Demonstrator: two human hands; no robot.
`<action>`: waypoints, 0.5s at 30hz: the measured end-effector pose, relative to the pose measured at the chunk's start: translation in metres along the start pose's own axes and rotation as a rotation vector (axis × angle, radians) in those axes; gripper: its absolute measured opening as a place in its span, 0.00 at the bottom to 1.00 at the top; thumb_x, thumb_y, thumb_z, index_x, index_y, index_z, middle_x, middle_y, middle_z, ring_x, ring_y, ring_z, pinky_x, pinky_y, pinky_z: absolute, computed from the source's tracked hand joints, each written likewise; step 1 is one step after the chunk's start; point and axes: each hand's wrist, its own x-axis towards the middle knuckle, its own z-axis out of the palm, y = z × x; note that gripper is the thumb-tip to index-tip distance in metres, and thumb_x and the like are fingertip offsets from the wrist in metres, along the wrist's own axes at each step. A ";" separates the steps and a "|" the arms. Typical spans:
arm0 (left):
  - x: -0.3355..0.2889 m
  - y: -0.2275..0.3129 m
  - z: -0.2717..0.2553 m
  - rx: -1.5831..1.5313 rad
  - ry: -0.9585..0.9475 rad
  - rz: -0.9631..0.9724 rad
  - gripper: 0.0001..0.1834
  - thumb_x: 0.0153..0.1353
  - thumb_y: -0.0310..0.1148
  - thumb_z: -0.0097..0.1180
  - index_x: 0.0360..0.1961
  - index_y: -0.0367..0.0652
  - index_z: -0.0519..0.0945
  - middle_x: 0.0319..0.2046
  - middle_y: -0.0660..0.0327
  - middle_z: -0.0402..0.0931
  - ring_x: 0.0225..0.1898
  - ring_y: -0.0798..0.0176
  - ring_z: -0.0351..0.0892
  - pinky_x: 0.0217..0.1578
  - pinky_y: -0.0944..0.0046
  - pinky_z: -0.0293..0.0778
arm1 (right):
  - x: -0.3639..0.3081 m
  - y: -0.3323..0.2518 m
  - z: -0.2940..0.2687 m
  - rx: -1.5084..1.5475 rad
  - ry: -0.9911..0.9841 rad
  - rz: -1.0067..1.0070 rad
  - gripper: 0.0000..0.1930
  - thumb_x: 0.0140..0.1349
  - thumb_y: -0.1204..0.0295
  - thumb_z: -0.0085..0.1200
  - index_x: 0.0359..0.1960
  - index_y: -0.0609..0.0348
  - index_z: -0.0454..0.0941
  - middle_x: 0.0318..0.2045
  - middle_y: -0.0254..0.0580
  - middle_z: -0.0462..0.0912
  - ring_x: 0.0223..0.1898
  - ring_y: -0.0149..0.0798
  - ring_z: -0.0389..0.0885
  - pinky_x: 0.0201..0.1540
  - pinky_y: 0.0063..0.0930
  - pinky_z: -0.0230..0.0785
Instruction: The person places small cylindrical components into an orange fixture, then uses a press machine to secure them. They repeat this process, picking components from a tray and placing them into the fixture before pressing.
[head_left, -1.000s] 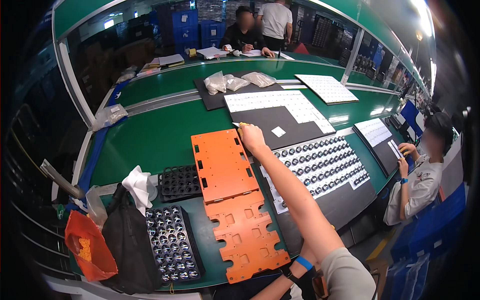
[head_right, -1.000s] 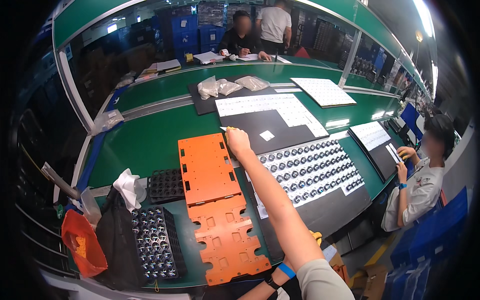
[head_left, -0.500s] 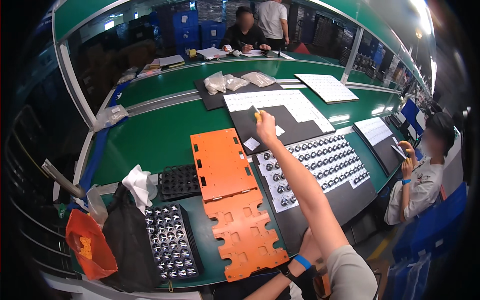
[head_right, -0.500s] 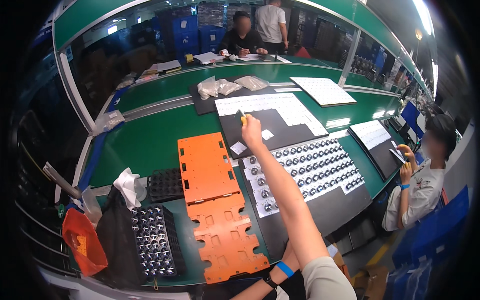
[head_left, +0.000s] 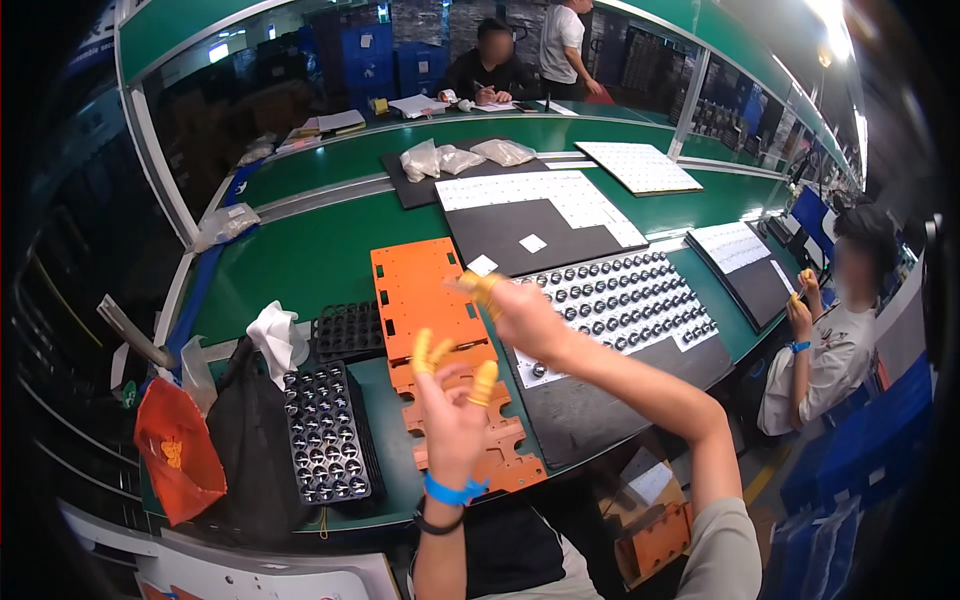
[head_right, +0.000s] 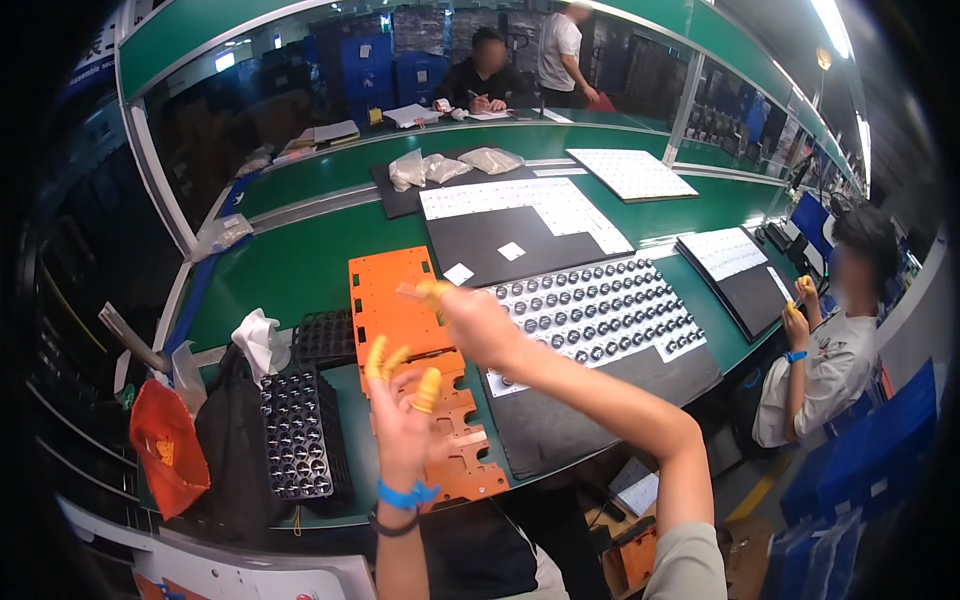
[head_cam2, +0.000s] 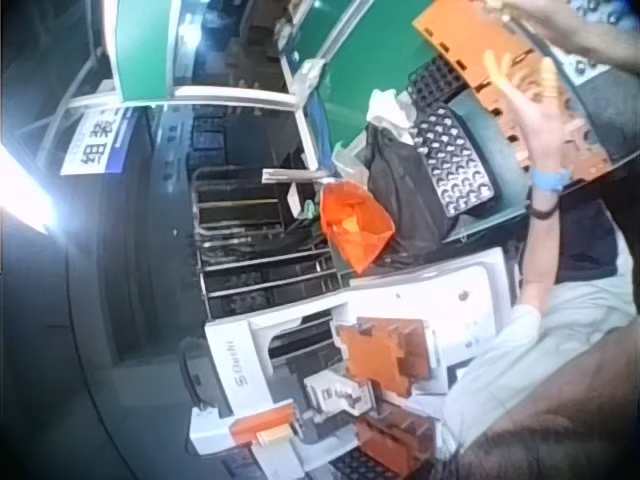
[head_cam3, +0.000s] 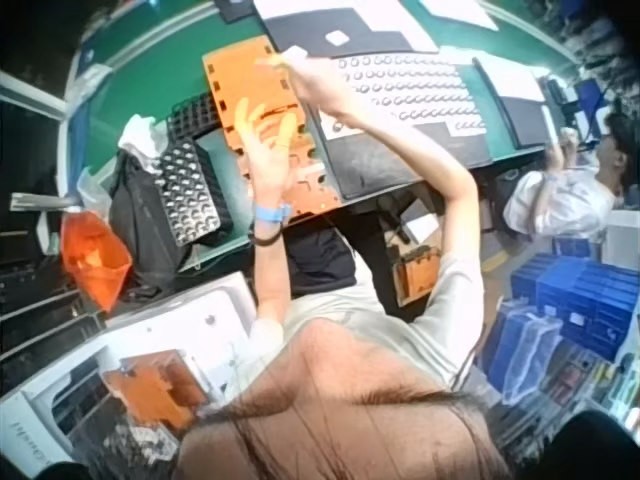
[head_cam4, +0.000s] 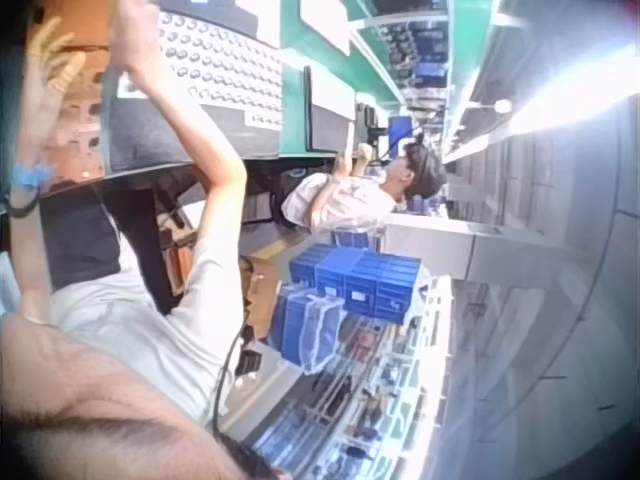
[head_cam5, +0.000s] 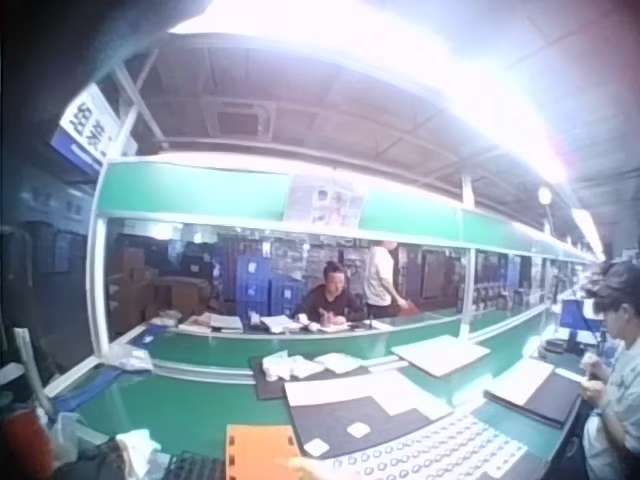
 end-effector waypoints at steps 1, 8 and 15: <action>0.009 -0.010 0.002 -0.100 0.034 0.026 0.33 0.70 0.35 0.58 0.72 0.45 0.59 0.61 0.56 0.70 0.50 0.62 0.79 0.49 0.65 0.77 | -0.007 -0.017 -0.001 0.012 -0.081 -0.009 0.17 0.54 0.84 0.53 0.47 0.65 0.79 0.38 0.57 0.85 0.34 0.53 0.87 0.34 0.40 0.80; 0.038 -0.058 -0.024 -0.816 0.167 -0.357 0.17 0.77 0.44 0.42 0.56 0.45 0.68 0.50 0.55 0.77 0.51 0.49 0.81 0.55 0.51 0.77 | -0.045 -0.057 0.041 -0.357 -0.481 -0.224 0.10 0.55 0.78 0.54 0.39 0.69 0.74 0.32 0.51 0.81 0.33 0.50 0.86 0.31 0.38 0.80; 0.040 -0.077 -0.042 -0.609 0.212 -0.333 0.16 0.77 0.42 0.38 0.53 0.46 0.75 0.52 0.59 0.78 0.52 0.56 0.80 0.55 0.53 0.77 | -0.033 -0.057 0.021 -0.245 -0.477 -0.124 0.13 0.57 0.79 0.55 0.44 0.69 0.75 0.33 0.53 0.83 0.37 0.52 0.86 0.36 0.41 0.80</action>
